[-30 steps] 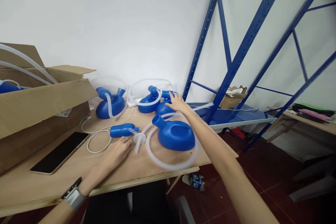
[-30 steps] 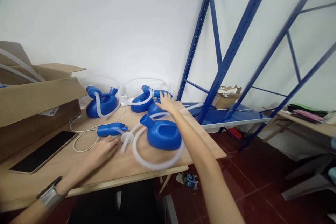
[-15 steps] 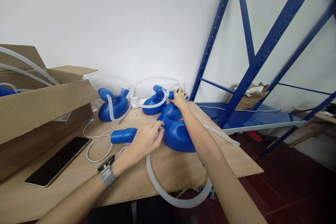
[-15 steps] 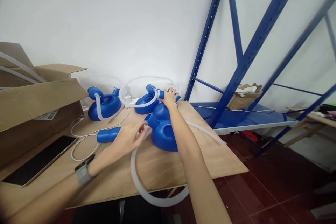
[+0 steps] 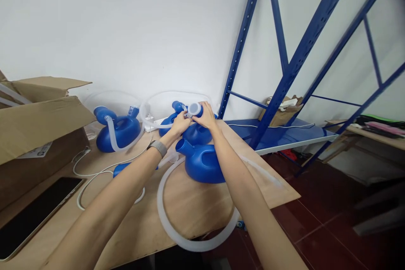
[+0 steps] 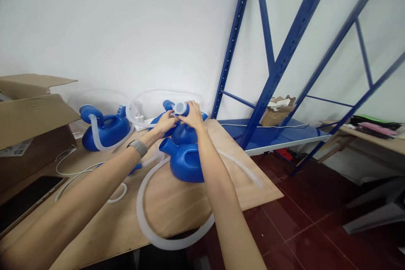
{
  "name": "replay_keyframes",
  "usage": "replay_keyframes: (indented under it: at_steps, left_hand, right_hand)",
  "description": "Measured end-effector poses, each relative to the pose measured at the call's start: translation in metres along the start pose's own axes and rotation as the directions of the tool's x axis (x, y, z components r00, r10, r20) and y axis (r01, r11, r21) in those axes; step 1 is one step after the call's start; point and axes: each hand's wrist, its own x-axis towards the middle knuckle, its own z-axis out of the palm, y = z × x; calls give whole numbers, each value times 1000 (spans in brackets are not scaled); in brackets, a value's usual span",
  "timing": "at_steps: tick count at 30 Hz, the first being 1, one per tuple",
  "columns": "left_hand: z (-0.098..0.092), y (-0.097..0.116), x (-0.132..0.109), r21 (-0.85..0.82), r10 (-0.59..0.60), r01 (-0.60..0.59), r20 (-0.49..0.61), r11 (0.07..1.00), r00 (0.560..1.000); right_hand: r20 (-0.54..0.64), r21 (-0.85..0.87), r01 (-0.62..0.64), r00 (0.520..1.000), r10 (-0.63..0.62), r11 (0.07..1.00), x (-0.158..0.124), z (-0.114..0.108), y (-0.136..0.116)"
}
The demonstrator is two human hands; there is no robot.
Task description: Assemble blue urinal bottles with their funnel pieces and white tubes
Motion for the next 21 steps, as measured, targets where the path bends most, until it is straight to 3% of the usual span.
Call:
replay_keyframes:
  at_steps: [6,12,18,21]
  left_hand:
    - [-5,-12,-3,37,110,-112,49,993,993]
    - [-25,-9,-11,207,171,-179,56,962,984]
    - [-44,-3,-26,297,117,-127,54,946,992]
    - [-45,3,-29,248,44,-57,56,967,997]
  right_hand:
    - [45,123,50,997,-56,991,-1,4,5]
    - [140,100,221,962,-234,970,1,4,2]
    - [121,-101,154,982,-142,983,-7,-9,17]
    - [194,-178,199,967,-164,964,-8,-9,15]
